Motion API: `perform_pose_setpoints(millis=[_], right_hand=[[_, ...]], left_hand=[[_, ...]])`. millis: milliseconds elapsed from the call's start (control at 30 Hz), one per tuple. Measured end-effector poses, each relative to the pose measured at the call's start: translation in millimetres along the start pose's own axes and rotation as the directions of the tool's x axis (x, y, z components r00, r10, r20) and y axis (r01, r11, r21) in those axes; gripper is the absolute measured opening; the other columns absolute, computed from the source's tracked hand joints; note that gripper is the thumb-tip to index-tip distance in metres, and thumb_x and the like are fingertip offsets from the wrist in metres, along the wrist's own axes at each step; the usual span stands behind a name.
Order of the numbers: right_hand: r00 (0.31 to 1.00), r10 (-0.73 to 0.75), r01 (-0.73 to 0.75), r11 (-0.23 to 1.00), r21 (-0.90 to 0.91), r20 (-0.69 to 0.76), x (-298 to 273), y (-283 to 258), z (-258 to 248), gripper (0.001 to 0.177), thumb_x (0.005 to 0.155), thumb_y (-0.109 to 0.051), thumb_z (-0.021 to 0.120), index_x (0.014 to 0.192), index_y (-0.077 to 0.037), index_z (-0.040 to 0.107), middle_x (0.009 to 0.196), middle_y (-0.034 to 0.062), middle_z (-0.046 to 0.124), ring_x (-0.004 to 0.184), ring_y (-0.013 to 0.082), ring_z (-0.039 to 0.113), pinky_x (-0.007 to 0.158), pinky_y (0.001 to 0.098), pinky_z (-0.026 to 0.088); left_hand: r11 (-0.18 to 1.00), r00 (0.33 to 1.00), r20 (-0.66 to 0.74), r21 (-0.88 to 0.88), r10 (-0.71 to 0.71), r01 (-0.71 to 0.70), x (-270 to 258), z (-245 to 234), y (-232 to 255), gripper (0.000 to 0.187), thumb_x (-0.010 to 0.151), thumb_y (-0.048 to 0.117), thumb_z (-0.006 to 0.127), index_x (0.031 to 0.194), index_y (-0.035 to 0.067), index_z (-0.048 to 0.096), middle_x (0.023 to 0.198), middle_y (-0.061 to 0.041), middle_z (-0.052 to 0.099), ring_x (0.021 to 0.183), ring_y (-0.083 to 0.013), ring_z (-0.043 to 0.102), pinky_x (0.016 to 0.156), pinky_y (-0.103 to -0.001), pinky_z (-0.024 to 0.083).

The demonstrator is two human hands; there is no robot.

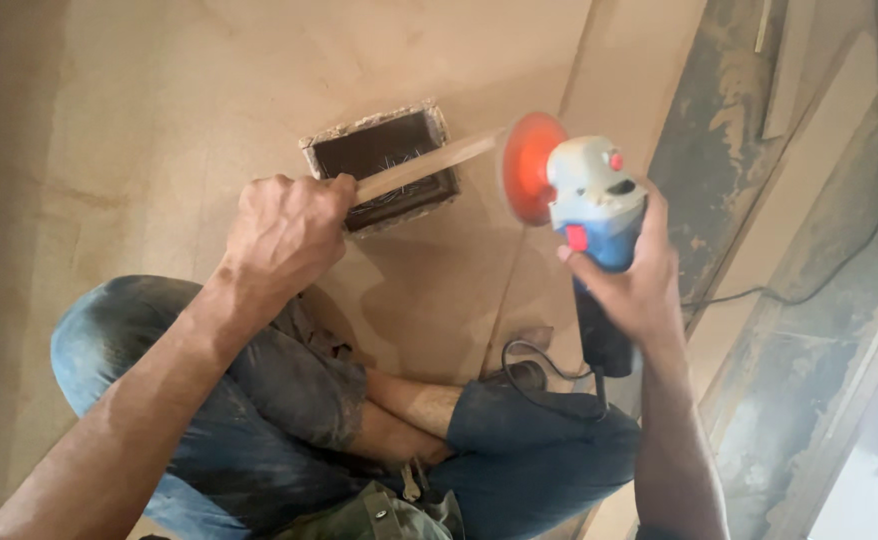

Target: The person sands the edges of a shaped wooden piece using a handheld power sander while sitting on the floor, turning the piece over to work on different sides.

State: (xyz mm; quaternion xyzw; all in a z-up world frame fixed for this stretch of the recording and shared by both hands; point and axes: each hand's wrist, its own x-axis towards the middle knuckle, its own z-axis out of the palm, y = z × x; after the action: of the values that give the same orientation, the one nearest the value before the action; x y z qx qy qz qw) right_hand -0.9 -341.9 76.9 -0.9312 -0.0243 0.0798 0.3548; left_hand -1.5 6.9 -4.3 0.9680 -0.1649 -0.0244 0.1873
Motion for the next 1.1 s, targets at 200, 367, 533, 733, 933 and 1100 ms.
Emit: perform_pose_setpoints(millis=[200, 367, 533, 733, 933, 1100], right_hand=[[0.993, 0.118, -0.116, 0.984, 0.135, -0.012, -18.1, 10.6, 1.9, 0.086, 0.081, -0.019, 0.085, 0.151, -0.001, 0.039, 0.131, 0.0165, 0.065, 0.12, 0.0237, 0.065, 0.103, 0.0358, 0.051], [0.994, 0.046, -0.059, 0.988, -0.14, -0.096, -61.1, -39.5, 21.1, 0.085, 0.079, -0.018, 0.086, 0.15, -0.002, 0.041, 0.123, 0.023, 0.07, 0.115, 0.033, 0.072, 0.095, 0.042, 0.057], [0.998, -0.065, 0.058, 0.972, -0.226, -0.02, -61.2, -79.0, 41.8, 0.091, 0.077, -0.022, 0.086, 0.152, -0.004, 0.037, 0.112, 0.0255, 0.072, 0.099, 0.0427, 0.073, 0.082, 0.0482, 0.059], [0.997, -0.047, 0.058, 0.972, -0.228, 0.053, -49.8, -90.9, 50.9, 0.089, 0.081, -0.027, 0.083, 0.152, -0.003, 0.035, 0.107, 0.0266, 0.073, 0.093, 0.0449, 0.073, 0.078, 0.0509, 0.057], [1.0, -0.017, 0.02, 0.971, -0.239, 0.015, -36.9, -74.6, 39.8, 0.086, 0.084, -0.025, 0.082, 0.153, -0.004, 0.037, 0.104, 0.0262, 0.073, 0.097, 0.044, 0.074, 0.081, 0.0479, 0.059], [0.997, -0.072, 0.069, 0.989, -0.132, -0.021, -21.6, -30.1, 13.9, 0.083, 0.086, -0.021, 0.083, 0.153, -0.001, 0.037, 0.119, 0.0242, 0.072, 0.111, 0.0352, 0.074, 0.09, 0.0429, 0.059]], left_hand=[[0.999, 0.998, -0.046, -0.007, 0.031, -0.031, 2.0, -3.0, 2.4, 0.016, 0.072, 0.005, 0.066, 0.088, 0.007, 0.067, 0.064, -0.015, 0.067, 0.057, -0.035, 0.069, 0.051, -0.046, 0.055], [0.999, 1.0, -0.023, 0.036, 0.009, -0.008, -0.7, 3.7, -0.5, 0.008, 0.08, 0.004, 0.066, 0.087, 0.009, 0.065, 0.064, -0.015, 0.066, 0.059, -0.0339, 0.069, 0.052, -0.045, 0.055], [0.999, 0.996, -0.079, 0.031, 0.04, -0.037, -1.4, 6.9, -1.7, 0.01, 0.078, 0.004, 0.067, 0.086, 0.009, 0.065, 0.064, -0.014, 0.065, 0.06, -0.0337, 0.069, 0.053, -0.045, 0.054], [0.999, 0.993, -0.112, 0.015, 0.05, -0.048, -1.1, 5.3, -1.2, 0.012, 0.075, 0.005, 0.067, 0.086, 0.01, 0.066, 0.064, -0.014, 0.066, 0.059, -0.0341, 0.069, 0.053, -0.046, 0.054], [1.0, 0.999, -0.037, 0.016, 0.016, -0.016, -0.2, 5.9, -0.8, 0.009, 0.078, 0.004, 0.066, 0.085, 0.009, 0.066, 0.065, -0.013, 0.067, 0.06, -0.0335, 0.069, 0.053, -0.045, 0.055], [1.0, 0.999, -0.038, -0.021, 0.01, -0.011, -0.9, 3.2, 1.5, 0.01, 0.079, 0.002, 0.065, 0.086, 0.009, 0.065, 0.067, -0.013, 0.068, 0.061, -0.0332, 0.07, 0.055, -0.045, 0.055]])
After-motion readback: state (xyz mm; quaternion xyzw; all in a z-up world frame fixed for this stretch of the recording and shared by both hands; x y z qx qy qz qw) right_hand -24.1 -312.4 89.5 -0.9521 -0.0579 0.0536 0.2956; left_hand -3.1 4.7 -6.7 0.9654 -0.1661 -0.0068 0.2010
